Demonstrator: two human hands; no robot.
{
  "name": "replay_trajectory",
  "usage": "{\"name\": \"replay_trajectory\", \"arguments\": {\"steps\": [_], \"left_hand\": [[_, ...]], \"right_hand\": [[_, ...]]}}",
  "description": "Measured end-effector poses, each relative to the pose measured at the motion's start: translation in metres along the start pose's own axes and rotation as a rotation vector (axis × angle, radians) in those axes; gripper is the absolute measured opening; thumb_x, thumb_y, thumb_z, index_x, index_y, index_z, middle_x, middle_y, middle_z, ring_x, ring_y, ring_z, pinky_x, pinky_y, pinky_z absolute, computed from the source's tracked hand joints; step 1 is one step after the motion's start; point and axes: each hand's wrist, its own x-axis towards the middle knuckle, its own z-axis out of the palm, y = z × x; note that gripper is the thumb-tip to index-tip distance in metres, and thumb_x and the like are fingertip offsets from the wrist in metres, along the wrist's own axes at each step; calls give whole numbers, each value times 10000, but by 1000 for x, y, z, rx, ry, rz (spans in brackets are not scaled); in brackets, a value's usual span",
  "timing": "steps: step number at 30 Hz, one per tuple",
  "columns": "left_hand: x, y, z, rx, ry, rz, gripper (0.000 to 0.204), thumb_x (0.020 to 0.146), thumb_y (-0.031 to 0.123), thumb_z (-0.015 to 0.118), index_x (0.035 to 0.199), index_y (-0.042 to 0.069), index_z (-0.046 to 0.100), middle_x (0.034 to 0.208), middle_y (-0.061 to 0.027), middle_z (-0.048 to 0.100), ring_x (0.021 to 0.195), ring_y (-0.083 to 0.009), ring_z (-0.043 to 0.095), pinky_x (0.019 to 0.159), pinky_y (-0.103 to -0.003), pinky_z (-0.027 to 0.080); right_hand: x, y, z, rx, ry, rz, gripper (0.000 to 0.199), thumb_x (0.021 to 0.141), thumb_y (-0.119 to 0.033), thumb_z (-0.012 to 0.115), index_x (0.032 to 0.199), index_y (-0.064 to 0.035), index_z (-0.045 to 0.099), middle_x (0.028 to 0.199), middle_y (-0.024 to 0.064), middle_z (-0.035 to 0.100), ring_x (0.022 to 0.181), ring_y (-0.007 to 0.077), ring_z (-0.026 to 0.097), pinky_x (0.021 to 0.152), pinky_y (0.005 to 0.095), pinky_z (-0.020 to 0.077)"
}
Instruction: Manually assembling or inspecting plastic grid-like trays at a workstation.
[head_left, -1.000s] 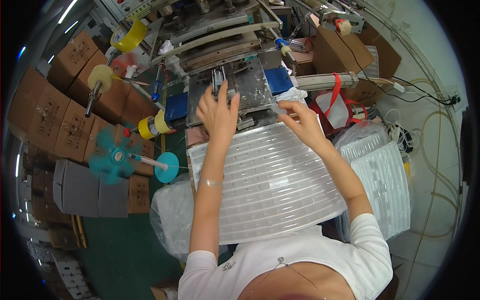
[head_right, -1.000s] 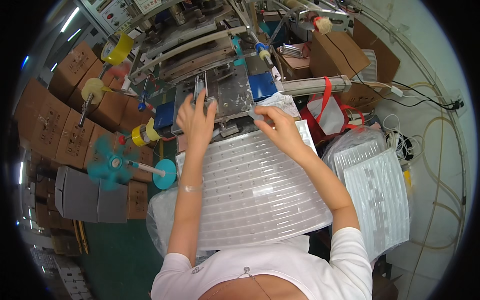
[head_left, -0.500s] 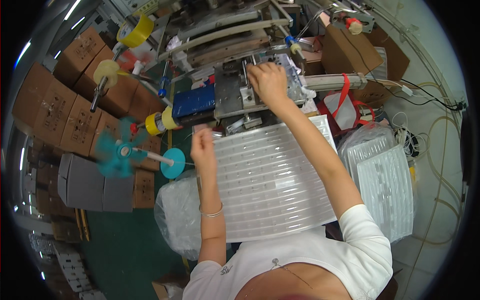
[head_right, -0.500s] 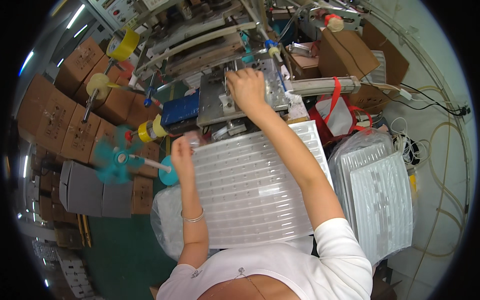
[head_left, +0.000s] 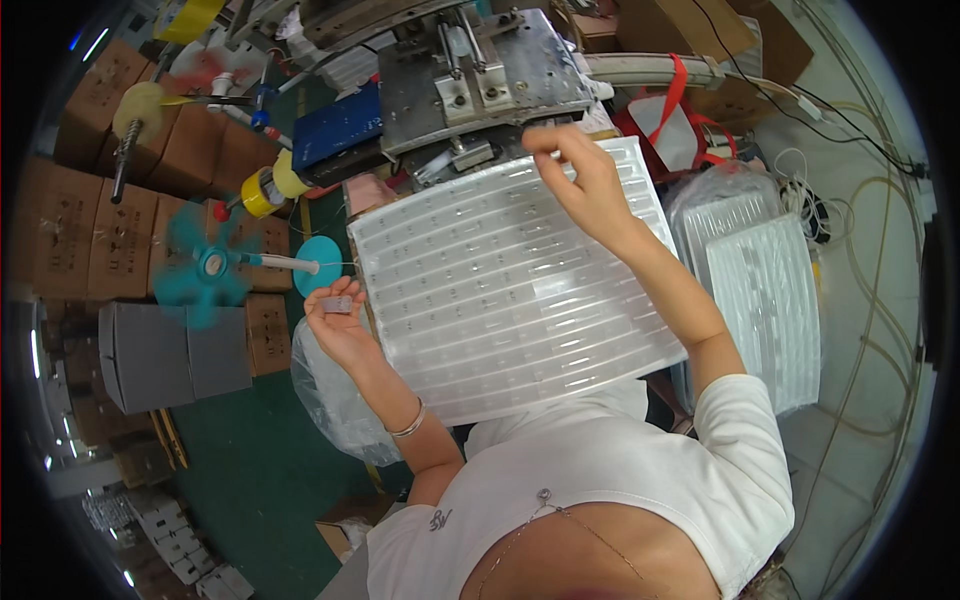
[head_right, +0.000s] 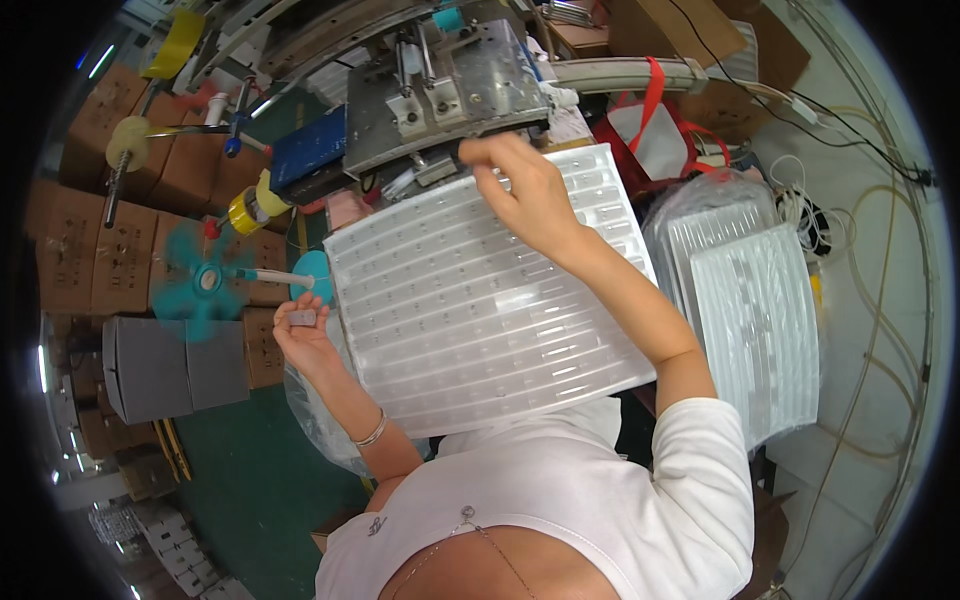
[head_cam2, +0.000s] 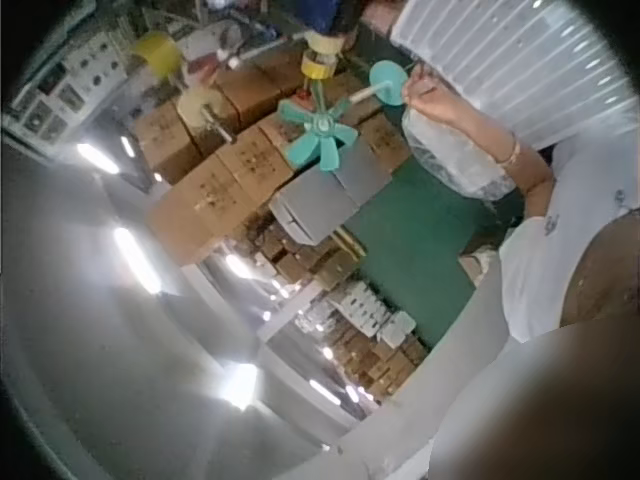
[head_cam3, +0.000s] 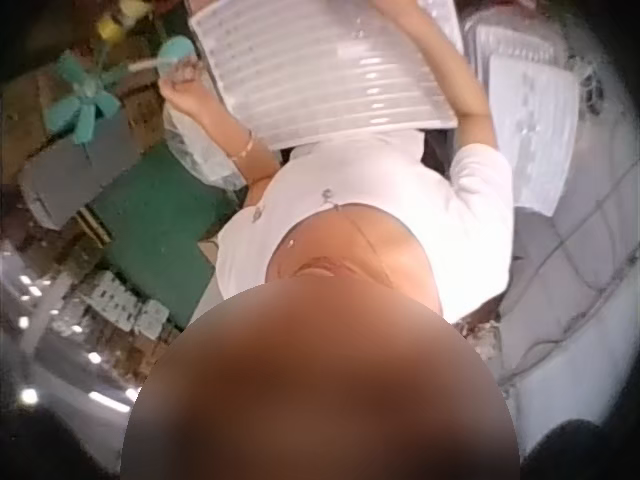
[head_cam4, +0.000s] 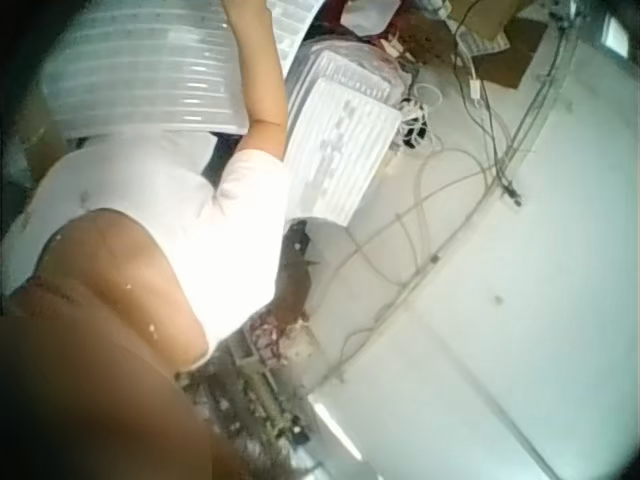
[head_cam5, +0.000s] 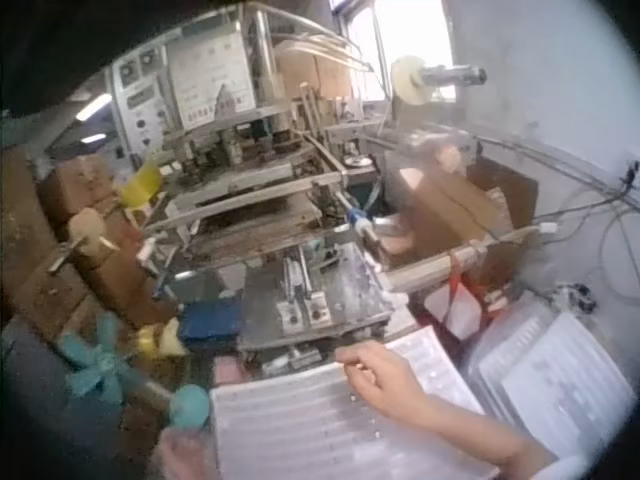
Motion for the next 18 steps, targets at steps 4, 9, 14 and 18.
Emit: {"name": "replay_trajectory", "arguments": {"steps": [4, 9, 14, 18], "left_hand": [[-6, -3, 6, -18, -61, -31, 210, 918, 229, 350, 923, 69, 486, 914, -159, 614, 816, -236, 614, 700, -336, 514], [-19, -10, 20, 27, -167, -37, 209, 919, 217, 342, 944, 64, 483, 910, -159, 606, 807, -236, 614, 710, -335, 515], [-26, -11, 28, 53, -214, -35, 215, 922, 215, 337, 952, 57, 480, 901, -157, 603, 797, -230, 614, 711, -334, 516], [-31, -14, 33, 90, -250, -35, 221, 916, 223, 347, 954, 50, 481, 896, -154, 605, 780, -212, 606, 700, -316, 508]], "right_hand": [[-42, -15, -27, -190, -385, 61, 254, 795, -46, 589, 1042, -93, 614, 946, 50, 612, 839, 235, 604, 652, 311, 492], [-92, 1, -30, -478, -721, -132, 272, 763, -86, 608, 1029, -142, 625, 864, 31, 566, 811, 209, 599, 642, 319, 510], [-112, 14, -30, -659, -823, -140, 216, 739, -80, 574, 939, -131, 639, 904, 37, 558, 813, 199, 590, 659, 308, 514], [-109, 14, -32, -642, -817, -147, 149, 738, -80, 561, 859, -114, 641, 918, 42, 552, 833, 202, 581, 674, 311, 513]]}}
